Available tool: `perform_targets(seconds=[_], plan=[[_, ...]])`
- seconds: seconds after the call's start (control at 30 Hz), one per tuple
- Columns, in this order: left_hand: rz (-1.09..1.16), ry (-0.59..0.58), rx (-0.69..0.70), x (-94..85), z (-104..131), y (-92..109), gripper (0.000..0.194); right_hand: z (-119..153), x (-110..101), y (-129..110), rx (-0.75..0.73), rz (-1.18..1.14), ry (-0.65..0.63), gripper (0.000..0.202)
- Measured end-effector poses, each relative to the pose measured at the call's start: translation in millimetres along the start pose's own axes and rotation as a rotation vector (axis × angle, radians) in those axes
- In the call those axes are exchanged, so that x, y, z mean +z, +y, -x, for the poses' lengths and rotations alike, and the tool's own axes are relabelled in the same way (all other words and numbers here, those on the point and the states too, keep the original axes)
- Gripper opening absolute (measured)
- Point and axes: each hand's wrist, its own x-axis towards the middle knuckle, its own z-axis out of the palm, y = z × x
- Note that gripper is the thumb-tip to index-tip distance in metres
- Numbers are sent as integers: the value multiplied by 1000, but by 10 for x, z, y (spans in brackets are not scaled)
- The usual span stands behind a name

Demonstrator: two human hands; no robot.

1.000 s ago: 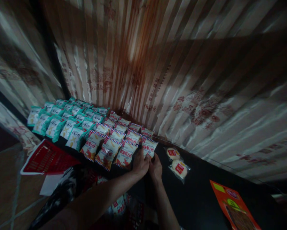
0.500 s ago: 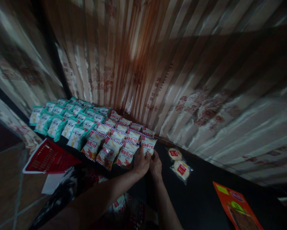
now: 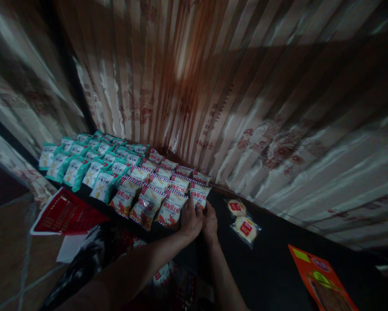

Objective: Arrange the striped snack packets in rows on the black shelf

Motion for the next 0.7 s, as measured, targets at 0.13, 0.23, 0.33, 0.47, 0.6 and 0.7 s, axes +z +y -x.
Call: perform_targets(seconds=[0.13, 0.23, 0.33, 0.47, 0.6, 0.7], plan=[[-42, -38, -4, 20, 40, -31, 54, -7, 64, 93, -61, 30, 93, 67], [-57, -70, -10, 34, 59, -61, 55, -22, 111, 143, -110, 9, 158, 71], [-62, -77, 17, 52, 61, -102, 52, -29, 125, 141, -109, -45, 134, 72], [-123, -90, 84, 82, 49, -157, 51, -20, 94, 84, -41, -84, 38, 75], [-213, -63, 120, 112, 40, -183, 49, -18, 74, 75, 12, -71, -4, 78], [-267, -51, 152, 121, 48, -187, 48, -7, 82, 115, 11, -96, 31, 79]])
